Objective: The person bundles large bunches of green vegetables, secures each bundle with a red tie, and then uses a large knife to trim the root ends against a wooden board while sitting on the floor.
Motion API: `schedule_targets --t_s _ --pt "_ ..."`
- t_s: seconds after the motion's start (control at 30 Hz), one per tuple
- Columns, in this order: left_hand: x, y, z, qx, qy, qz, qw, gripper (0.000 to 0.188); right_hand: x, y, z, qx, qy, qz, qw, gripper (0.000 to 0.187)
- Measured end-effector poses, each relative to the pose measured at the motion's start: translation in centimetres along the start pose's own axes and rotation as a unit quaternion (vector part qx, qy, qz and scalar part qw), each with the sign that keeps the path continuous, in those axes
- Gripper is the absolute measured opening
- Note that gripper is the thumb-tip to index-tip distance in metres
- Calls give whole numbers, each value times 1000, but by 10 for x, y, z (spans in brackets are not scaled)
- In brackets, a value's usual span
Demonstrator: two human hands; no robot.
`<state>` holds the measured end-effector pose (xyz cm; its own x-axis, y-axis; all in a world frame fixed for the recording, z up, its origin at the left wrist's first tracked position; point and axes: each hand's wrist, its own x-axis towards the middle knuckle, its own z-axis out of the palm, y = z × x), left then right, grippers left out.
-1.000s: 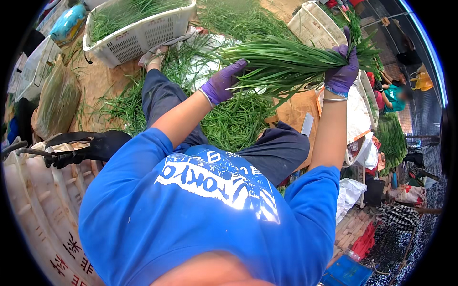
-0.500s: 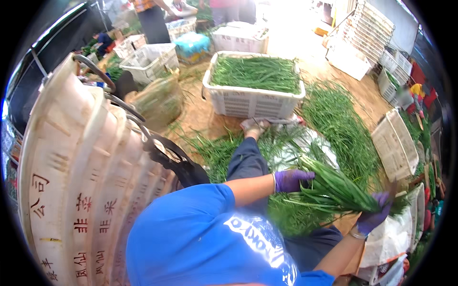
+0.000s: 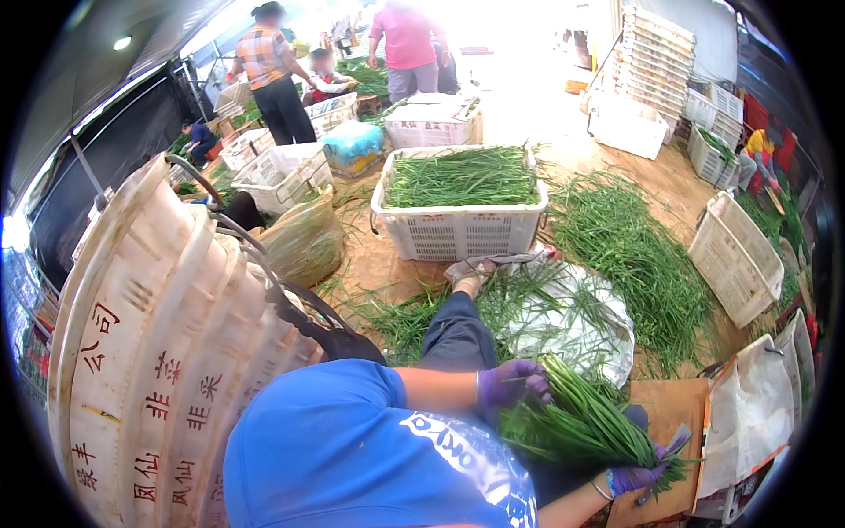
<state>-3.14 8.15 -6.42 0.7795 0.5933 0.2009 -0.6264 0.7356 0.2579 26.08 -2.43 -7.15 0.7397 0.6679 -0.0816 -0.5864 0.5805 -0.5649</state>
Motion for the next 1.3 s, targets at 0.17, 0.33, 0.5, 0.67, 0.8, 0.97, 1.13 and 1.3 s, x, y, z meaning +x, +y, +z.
schedule_targets --t_s 0.17,0.33,0.5,0.67,0.8,0.97,1.13,1.3 --pt "1 -3 -4 28 -78 -93 992 41 5 -5 -43 -313 168 -128 926 29" --pt "-4 34 -19 31 32 98 994 38 4 -24 -114 -453 75 -163 873 40" --pt "28 20 -11 62 297 -198 932 46 -37 -43 -49 -407 130 -182 886 40" --pt "49 -40 -8 139 156 -200 957 44 -48 -64 -15 -166 137 -36 976 34" --pt "48 -32 -4 250 118 -149 949 34 -56 -61 -48 -97 144 -13 985 36" --pt "32 27 -45 121 64 -153 979 40 -59 -75 -73 23 52 94 994 38" --pt "13 56 -88 130 200 -22 971 38 -50 -63 -88 -120 137 -31 983 40" --pt "46 -44 -32 184 124 -301 927 32 -52 -62 -69 -68 -9 5 998 42"
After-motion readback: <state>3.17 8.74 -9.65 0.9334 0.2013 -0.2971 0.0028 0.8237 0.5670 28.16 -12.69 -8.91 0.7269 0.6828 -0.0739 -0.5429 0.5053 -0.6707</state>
